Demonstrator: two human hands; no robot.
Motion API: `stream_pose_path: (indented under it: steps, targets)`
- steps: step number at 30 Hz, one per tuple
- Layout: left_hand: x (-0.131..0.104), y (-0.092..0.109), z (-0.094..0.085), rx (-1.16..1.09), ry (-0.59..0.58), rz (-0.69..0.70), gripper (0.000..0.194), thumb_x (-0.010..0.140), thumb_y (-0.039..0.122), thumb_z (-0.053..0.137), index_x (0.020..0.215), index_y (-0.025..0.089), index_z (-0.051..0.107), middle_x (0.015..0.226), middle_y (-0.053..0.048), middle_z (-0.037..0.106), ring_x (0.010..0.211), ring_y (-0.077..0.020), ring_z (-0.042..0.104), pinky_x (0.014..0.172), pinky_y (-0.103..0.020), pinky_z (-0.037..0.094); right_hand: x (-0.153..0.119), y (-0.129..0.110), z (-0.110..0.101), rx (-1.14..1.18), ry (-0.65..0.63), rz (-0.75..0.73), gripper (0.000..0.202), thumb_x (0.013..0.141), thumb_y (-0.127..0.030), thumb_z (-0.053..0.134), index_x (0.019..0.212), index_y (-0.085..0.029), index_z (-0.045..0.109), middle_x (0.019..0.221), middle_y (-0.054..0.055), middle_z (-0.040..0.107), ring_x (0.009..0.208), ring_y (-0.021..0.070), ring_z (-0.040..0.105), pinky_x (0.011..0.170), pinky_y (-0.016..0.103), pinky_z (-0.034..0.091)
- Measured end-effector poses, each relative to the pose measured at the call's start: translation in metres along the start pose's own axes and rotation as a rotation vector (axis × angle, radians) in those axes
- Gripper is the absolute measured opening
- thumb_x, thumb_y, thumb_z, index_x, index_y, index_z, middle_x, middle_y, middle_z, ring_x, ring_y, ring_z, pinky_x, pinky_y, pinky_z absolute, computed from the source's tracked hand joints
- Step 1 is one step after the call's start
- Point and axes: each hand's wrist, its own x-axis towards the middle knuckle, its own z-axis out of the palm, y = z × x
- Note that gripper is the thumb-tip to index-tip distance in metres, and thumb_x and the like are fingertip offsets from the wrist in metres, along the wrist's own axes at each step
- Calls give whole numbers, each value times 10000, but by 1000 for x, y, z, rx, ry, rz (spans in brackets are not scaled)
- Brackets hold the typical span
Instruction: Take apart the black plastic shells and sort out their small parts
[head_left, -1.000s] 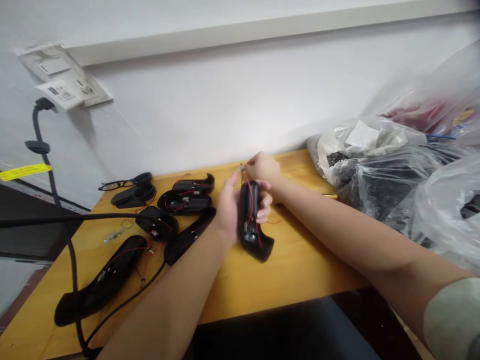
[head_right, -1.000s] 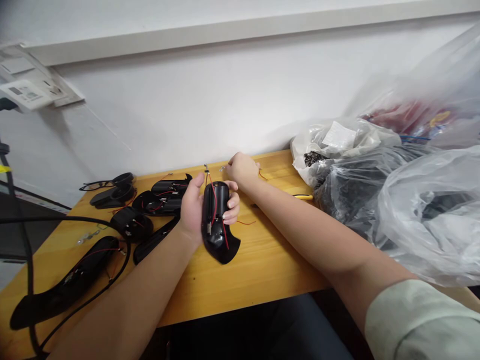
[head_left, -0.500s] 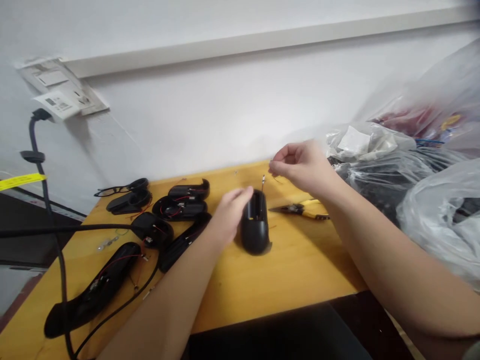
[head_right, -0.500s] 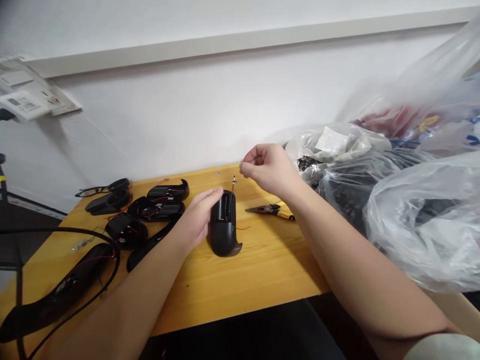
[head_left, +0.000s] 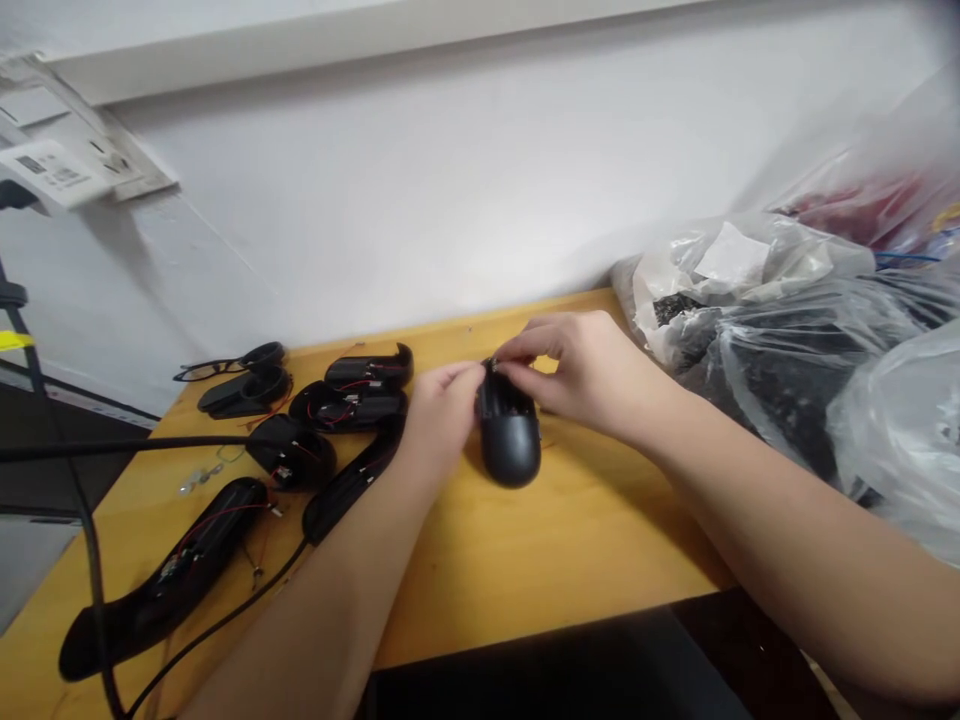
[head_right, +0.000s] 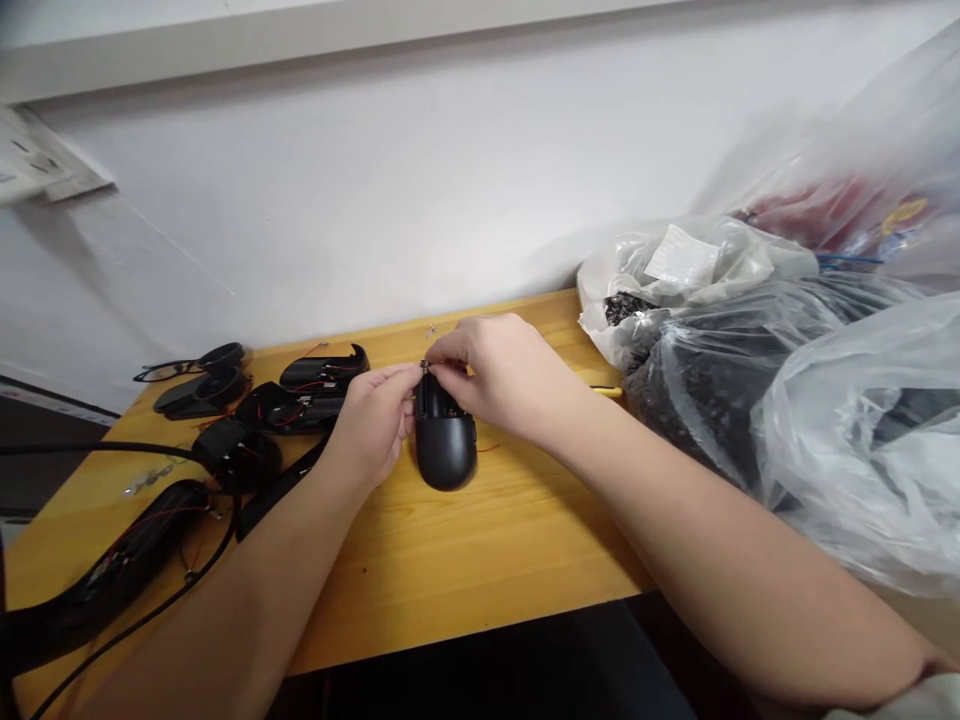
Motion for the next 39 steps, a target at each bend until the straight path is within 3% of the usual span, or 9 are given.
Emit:
stream_pose_path:
  steps: [4,11,14,17,21,26,31,39]
  targets:
    - [-2,3,0,-107,-55,-19,285,776,307,727,627,188,515,629,10,469,581,-117,456,541,-241,382,5,8,4,-35,-27,22,163,940,-169,691,929,-190,852,951,87,763,803,207,678,751,313,460]
    - [-2,0,-3,-41,-69,-13,252,817,352,709,677,172,604,635,12,477,570,-111,468,540,-234,431,6,15,10,-33,-51,7,183,940,-149,689,865,-188,852,925,80,743,786,190,669,737,310,461]
    - [-2,0,-5,-51,-81,7,224,813,385,730,778,165,708,716,-19,596,629,-139,563,545,-238,476,5,17,12,48,21,11,161,915,-136,712,882,-195,858,953,78,757,820,200,691,765,318,488]
    - [-3,3,-6,-63,-104,35,245,815,401,746,869,162,756,800,-42,669,694,-166,631,565,-250,520,8,21,10,186,50,89,152,895,-187,765,1018,-182,853,994,81,788,871,212,720,809,323,523]
    - [-4,7,-6,-30,-172,48,251,832,404,733,879,158,746,825,-48,693,729,-173,659,642,-277,572,12,28,0,368,-132,291,198,869,-330,815,911,-138,808,800,66,760,699,177,661,634,287,474]
    - [-1,5,-10,30,-272,85,320,872,351,676,624,160,610,636,-3,572,570,-106,561,519,-200,462,14,36,-7,561,-342,346,237,768,-353,851,752,-142,743,691,16,660,618,115,531,566,252,379]
    - [0,7,-13,98,-282,53,287,837,386,713,682,147,746,684,-74,716,580,-170,672,495,-245,518,15,40,-4,695,-387,380,274,685,-357,876,755,-134,733,667,4,636,598,101,500,547,241,344]
    - [-1,13,-12,53,-343,1,261,793,336,688,610,156,733,629,-75,709,502,-135,638,476,-224,488,14,41,-5,885,-496,434,303,694,-324,909,751,-134,679,579,-42,563,500,63,447,474,197,322]
